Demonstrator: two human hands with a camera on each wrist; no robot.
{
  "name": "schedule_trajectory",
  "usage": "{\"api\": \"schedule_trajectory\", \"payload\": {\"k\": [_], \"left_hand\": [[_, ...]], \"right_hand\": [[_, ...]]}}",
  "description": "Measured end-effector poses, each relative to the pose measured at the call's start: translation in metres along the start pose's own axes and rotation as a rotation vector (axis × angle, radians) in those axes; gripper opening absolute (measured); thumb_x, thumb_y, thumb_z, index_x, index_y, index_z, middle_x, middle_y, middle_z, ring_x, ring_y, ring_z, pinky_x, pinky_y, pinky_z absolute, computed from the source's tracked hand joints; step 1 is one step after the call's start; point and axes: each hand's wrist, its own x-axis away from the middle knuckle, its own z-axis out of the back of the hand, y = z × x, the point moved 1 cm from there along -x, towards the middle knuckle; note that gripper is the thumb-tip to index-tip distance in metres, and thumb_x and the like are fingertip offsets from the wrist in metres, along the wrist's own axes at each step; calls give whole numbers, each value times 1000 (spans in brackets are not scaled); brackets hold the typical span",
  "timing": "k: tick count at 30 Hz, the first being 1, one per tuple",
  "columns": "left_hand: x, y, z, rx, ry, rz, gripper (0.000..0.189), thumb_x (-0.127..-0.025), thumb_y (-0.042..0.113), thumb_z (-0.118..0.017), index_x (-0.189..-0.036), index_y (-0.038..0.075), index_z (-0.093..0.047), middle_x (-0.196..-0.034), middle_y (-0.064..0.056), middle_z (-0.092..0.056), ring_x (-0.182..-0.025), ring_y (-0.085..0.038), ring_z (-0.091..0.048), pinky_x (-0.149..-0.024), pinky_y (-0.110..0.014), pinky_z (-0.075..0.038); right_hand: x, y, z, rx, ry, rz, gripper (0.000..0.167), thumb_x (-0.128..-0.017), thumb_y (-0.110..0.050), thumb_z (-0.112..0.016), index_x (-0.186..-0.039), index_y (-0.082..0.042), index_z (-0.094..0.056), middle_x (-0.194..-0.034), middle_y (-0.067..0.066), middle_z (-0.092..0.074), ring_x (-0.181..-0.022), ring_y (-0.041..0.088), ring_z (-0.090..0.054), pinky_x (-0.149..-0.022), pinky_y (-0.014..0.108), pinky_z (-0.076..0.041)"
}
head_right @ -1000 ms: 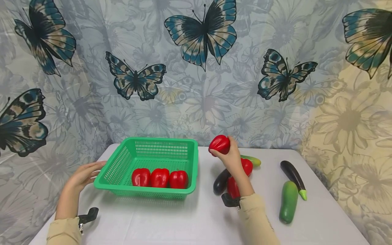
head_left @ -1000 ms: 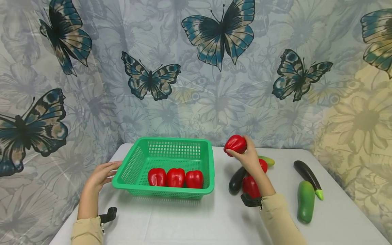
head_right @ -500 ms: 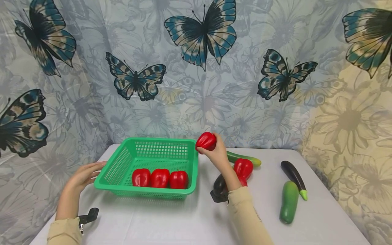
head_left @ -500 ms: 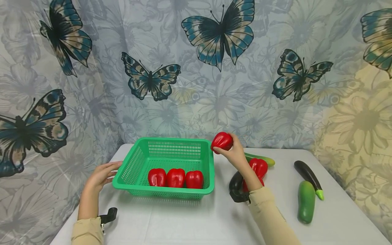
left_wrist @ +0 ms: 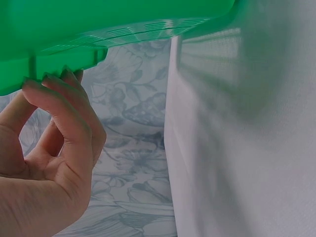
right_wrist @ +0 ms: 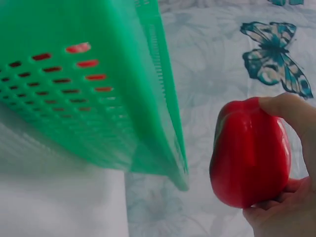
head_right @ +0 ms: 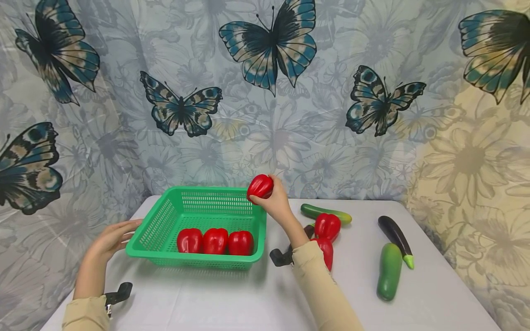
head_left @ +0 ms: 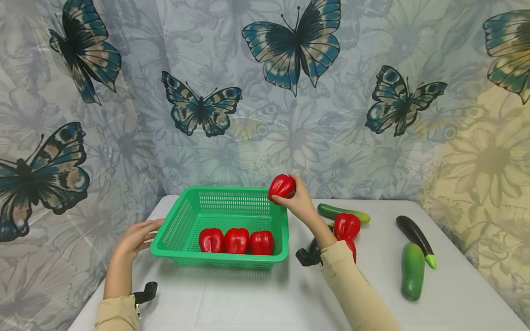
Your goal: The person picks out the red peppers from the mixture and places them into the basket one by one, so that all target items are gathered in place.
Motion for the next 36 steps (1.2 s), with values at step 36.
{"api": "schedule_trajectory", "payload": {"k": [36], "left_hand": [[2,1,1,43,-14,-11,60,-93,47,-64,-139,9,-55,-105,22,-56,-93,1,-61,-84,-26,-55]], "right_hand": [[-27,-20,-57,85,-165,-151,76,-82,-21,-75,-143,4,-37,-135,23,-51,-122,38,-54,-95,47,-53]]}}
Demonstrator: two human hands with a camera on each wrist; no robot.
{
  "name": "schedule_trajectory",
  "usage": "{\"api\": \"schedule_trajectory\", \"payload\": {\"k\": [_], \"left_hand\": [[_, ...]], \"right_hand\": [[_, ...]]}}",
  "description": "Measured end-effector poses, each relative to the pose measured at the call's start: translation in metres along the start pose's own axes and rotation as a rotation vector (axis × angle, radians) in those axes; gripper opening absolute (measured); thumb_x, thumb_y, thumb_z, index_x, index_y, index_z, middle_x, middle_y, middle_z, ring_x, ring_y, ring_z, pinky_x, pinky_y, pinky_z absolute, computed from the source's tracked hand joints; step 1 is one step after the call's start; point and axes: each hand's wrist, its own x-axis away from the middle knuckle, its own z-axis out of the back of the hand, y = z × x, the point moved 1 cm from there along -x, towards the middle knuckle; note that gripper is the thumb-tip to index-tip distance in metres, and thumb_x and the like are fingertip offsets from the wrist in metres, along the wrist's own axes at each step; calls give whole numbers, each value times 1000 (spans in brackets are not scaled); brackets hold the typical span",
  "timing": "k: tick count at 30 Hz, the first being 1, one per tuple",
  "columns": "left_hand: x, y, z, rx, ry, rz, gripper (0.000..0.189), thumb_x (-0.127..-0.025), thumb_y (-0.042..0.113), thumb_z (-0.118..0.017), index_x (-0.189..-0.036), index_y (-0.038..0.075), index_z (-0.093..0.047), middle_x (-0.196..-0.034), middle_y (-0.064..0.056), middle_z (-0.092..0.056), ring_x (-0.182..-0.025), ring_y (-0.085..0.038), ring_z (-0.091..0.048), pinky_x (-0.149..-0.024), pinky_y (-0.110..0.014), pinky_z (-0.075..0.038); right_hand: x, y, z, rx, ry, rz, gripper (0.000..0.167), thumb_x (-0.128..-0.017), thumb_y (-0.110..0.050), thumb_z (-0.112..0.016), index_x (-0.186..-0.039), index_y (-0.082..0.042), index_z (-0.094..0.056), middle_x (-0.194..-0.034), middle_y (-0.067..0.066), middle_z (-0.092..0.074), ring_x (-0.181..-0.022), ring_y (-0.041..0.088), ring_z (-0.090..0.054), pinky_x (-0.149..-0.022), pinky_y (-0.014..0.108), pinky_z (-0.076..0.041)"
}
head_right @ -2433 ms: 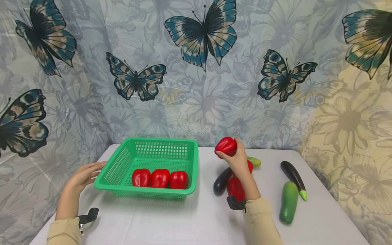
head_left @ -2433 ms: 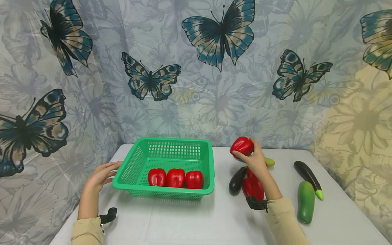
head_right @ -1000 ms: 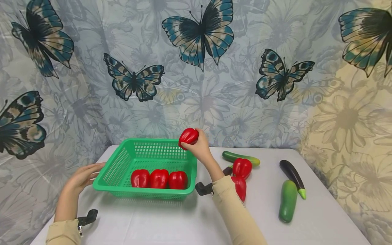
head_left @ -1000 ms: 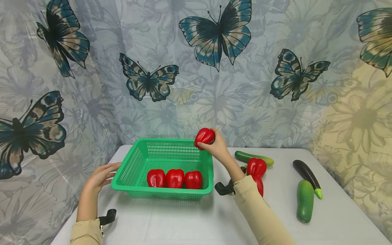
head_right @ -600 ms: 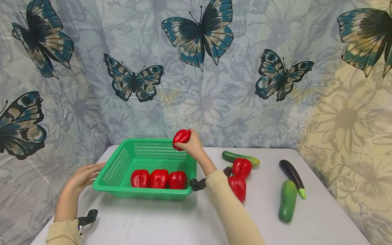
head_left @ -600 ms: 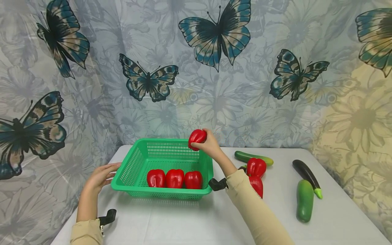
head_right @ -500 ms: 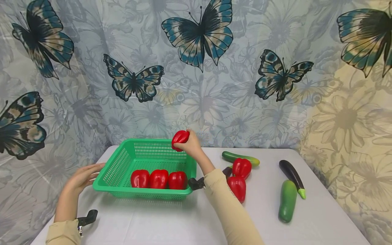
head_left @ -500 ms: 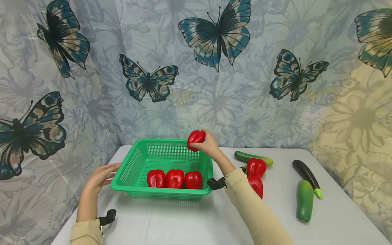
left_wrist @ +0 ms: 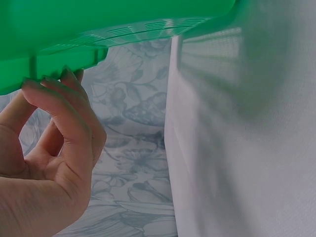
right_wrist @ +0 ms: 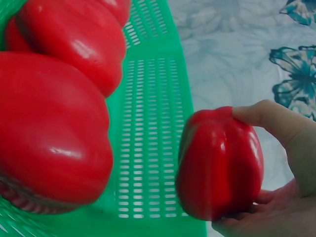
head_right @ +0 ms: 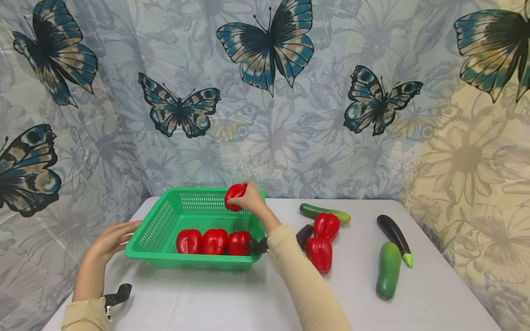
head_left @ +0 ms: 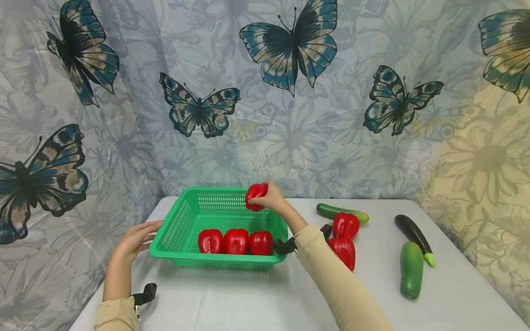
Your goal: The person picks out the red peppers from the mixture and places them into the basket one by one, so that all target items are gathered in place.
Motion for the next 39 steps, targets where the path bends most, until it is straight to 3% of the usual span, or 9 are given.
{"api": "schedule_trajectory", "payload": {"k": [12,21,29,36,39], "left_hand": [[0,1,-2,-15,12,-1,64,-92,49,-63,-140,8,-54,-108,21,-56,-93,1,-61,-83,-27,-55],[0,1,-2,-18,11,0,62,-93,49,-63,-139,9,-55,-112,18,-56,-94,0,-59,-84,-27,-54],[0,0,-1,-6,20,4,61,-92,49,-64,-138,10,-56,-107,21,-56,-91,1,-61,-83,-26,-55],[-1,-1,-1,-37,25,8,68,-92,51,-63,-142,6,-52,-124,10,-55,-98,-2,-59,-86,-28,-55],[-1,-1,-1,-34,22,7,69,-92,51,-63,-142,5,-50,-120,12,-57,-97,-1,-59,-86,-28,-55]], "right_hand": [[-1,16,-12,36,-92,-89,81,-81,-26,-75,-144,6,-35,-133,23,-52,-120,35,-55,-96,44,-52],[1,19,-16,88,-168,-54,77,-80,-22,-76,-140,8,-38,-129,23,-54,-117,34,-56,-94,43,-54],[4,18,-17,135,-218,-77,74,-80,-20,-76,-138,9,-40,-125,21,-55,-113,31,-57,-96,41,-53],[5,20,-18,137,-242,-81,75,-78,-15,-76,-138,9,-39,-124,21,-55,-110,30,-57,-94,40,-54],[5,21,-18,125,-246,-85,74,-77,-11,-77,-137,9,-40,-124,21,-55,-111,30,-57,-93,40,-54]]}}
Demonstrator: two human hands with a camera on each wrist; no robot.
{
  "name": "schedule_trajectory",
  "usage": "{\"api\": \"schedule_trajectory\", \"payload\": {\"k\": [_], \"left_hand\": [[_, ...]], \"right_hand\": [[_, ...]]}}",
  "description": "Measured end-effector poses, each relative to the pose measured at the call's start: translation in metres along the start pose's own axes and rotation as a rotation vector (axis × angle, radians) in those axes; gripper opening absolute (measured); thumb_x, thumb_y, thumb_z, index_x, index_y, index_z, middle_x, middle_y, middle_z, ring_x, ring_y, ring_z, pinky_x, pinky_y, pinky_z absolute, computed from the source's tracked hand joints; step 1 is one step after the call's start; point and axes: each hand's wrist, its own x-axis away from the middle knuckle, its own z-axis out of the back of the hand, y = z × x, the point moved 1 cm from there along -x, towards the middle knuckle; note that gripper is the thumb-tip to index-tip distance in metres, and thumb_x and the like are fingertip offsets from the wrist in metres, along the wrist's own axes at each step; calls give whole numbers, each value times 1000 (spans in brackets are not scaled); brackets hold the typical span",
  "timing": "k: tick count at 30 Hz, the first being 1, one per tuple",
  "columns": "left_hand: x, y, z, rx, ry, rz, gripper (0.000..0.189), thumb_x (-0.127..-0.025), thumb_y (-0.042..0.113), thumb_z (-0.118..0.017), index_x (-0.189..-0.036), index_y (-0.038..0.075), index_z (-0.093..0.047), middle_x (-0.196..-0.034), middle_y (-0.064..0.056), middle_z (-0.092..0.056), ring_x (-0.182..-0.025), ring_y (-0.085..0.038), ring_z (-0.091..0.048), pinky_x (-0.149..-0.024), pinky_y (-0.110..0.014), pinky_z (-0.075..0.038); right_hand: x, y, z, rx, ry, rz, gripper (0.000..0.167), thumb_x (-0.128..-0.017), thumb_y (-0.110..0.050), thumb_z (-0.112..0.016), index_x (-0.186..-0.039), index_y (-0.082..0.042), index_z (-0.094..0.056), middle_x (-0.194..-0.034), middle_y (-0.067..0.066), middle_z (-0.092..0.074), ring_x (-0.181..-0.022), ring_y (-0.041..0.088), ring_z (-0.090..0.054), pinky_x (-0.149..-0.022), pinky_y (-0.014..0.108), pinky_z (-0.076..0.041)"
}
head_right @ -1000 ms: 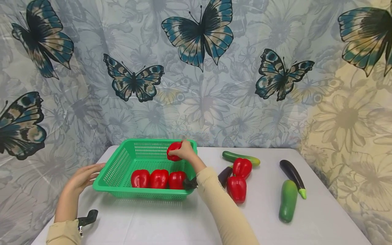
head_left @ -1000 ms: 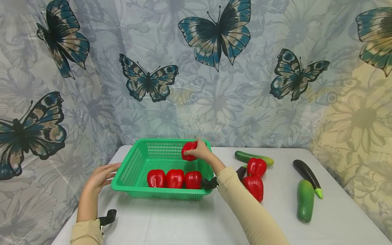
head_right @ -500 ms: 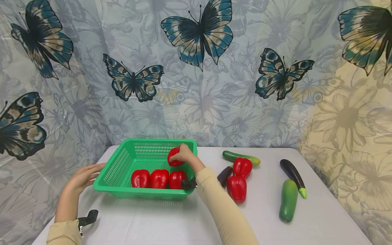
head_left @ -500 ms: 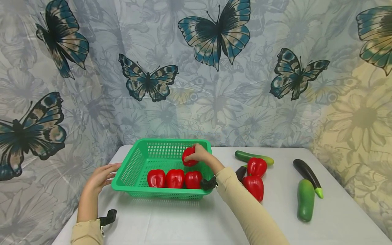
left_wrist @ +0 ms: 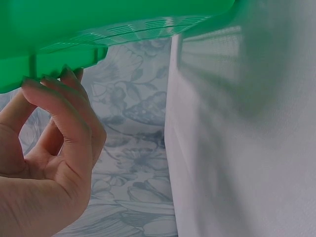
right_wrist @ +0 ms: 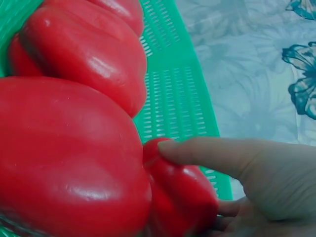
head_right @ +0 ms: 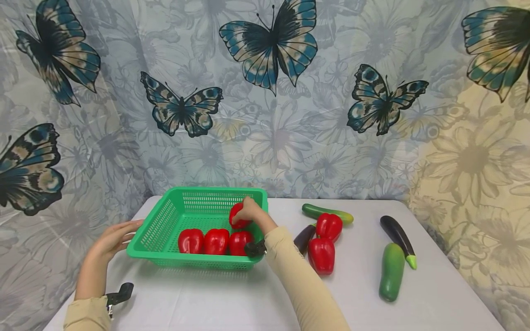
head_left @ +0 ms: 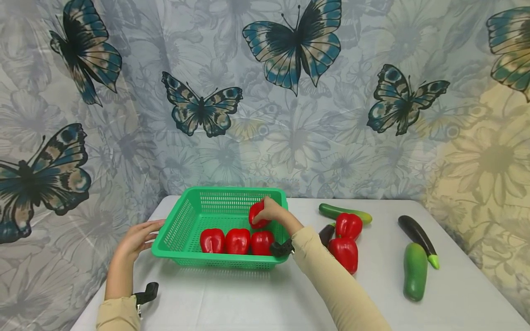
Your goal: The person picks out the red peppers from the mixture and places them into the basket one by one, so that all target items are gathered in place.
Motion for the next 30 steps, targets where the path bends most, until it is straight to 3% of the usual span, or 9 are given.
{"api": "schedule_trajectory", "payload": {"k": [5,13,25,30], "left_hand": [[0,0,0,13,-8,-7,67,-93,48,-62,-142,5,-50,-108,20,-57,-93,2,-61,-84,-26,-55],[0,1,1,35,-10,-8,62,-94,46,-63,-140,6,-54,-103,22,-58,-91,2,-62,-82,-26,-55],[-1,1,0,33,6,6,67,-92,48,-65,-141,4,-52,-105,19,-58,-91,1,-62,-82,-26,-55],[-2,1,0,30,9,7,68,-91,49,-65,-141,4,-51,-104,19,-59,-91,1,-62,-82,-26,-55]], "right_hand": [[-1,1,-1,3,7,-10,72,-77,-10,-79,-136,9,-41,-125,21,-55,-113,31,-56,-96,41,-53],[-3,3,-2,87,-15,-25,73,-74,-11,-82,-133,8,-43,-121,20,-57,-107,28,-58,-96,39,-52],[-4,3,-4,111,-46,-26,76,-73,-6,-83,-134,8,-40,-120,21,-56,-101,26,-59,-92,37,-54],[-5,4,-5,119,-46,-26,80,-72,-4,-83,-137,8,-38,-124,22,-55,-105,28,-60,-91,36,-55]]}}
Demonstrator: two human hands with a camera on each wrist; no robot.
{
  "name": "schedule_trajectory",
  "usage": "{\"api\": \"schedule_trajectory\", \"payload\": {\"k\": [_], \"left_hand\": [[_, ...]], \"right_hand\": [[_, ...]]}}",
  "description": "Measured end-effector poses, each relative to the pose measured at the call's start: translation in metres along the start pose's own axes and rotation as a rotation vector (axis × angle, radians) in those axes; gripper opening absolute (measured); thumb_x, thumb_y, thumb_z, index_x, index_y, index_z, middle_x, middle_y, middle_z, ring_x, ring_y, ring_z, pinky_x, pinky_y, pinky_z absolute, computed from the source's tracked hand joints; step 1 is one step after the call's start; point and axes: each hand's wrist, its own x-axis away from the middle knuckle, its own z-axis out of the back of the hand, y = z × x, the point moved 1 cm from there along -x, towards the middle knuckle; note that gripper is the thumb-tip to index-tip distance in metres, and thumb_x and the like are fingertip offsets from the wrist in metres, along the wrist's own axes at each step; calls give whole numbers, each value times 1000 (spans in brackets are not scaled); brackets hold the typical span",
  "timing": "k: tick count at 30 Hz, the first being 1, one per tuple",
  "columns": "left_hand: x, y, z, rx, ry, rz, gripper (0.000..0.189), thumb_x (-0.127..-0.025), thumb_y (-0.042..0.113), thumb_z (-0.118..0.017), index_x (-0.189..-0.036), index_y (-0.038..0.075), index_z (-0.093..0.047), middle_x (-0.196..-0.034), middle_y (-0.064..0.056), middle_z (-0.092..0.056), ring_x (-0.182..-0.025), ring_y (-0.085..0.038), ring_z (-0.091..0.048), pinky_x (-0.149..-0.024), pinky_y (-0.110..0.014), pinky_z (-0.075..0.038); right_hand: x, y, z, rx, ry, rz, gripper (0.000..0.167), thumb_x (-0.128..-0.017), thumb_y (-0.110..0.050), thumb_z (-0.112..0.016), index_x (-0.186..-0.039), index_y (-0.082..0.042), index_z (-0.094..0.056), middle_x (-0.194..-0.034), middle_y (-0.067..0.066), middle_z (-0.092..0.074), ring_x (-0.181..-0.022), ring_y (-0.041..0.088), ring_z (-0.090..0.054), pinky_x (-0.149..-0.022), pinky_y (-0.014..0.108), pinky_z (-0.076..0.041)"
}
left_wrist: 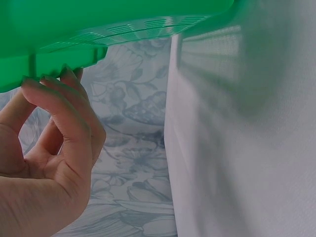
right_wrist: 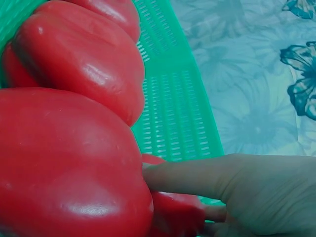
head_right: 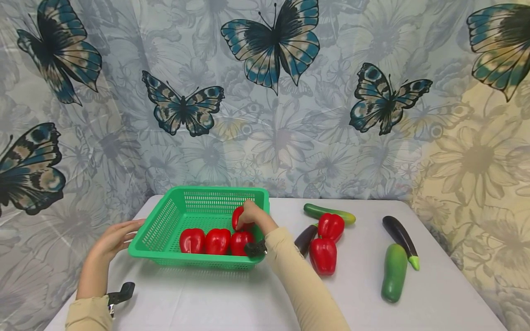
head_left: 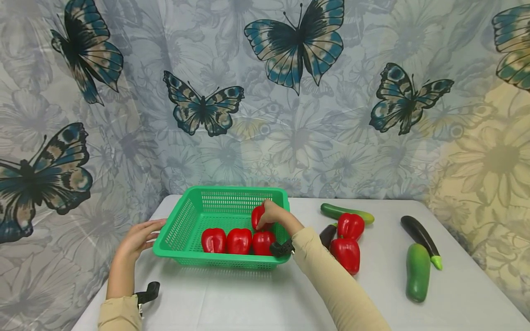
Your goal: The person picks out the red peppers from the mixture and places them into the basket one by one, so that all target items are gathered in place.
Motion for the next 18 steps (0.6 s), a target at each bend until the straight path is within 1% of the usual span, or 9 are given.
{"api": "schedule_trajectory", "payload": {"k": [6,12,15,18], "left_hand": [[1,0,1,-6,-5,-8,68,-92,49,-64,-142,4,-51,-108,18,-58,-92,0,-61,-83,-26,-55],[1,0,0,-3,1,-11,67,-92,48,-65,-141,4,-52,-105,18,-59,-92,0,-61,-82,-26,-55],[0,0,0,-1,8,-9,67,-91,49,-65,-139,5,-54,-105,18,-60,-91,-1,-62,-82,-26,-55],[0,0,-1,-3,17,-6,68,-90,49,-66,-139,4,-54,-106,16,-60,-92,-2,-61,-82,-26,-55]], "right_hand": [[1,-3,0,16,2,-18,93,-72,-5,-84,-147,6,-30,-136,23,-49,-118,30,-55,-101,39,-50],[1,-4,1,32,5,-23,93,-74,-14,-84,-146,8,-31,-137,24,-49,-122,32,-53,-107,43,-45],[1,-3,1,15,10,-27,92,-74,-16,-83,-146,8,-32,-135,24,-50,-117,30,-56,-103,41,-48],[3,-4,1,-18,12,-28,90,-75,-16,-83,-145,9,-33,-130,24,-53,-107,30,-60,-95,39,-53]]}}
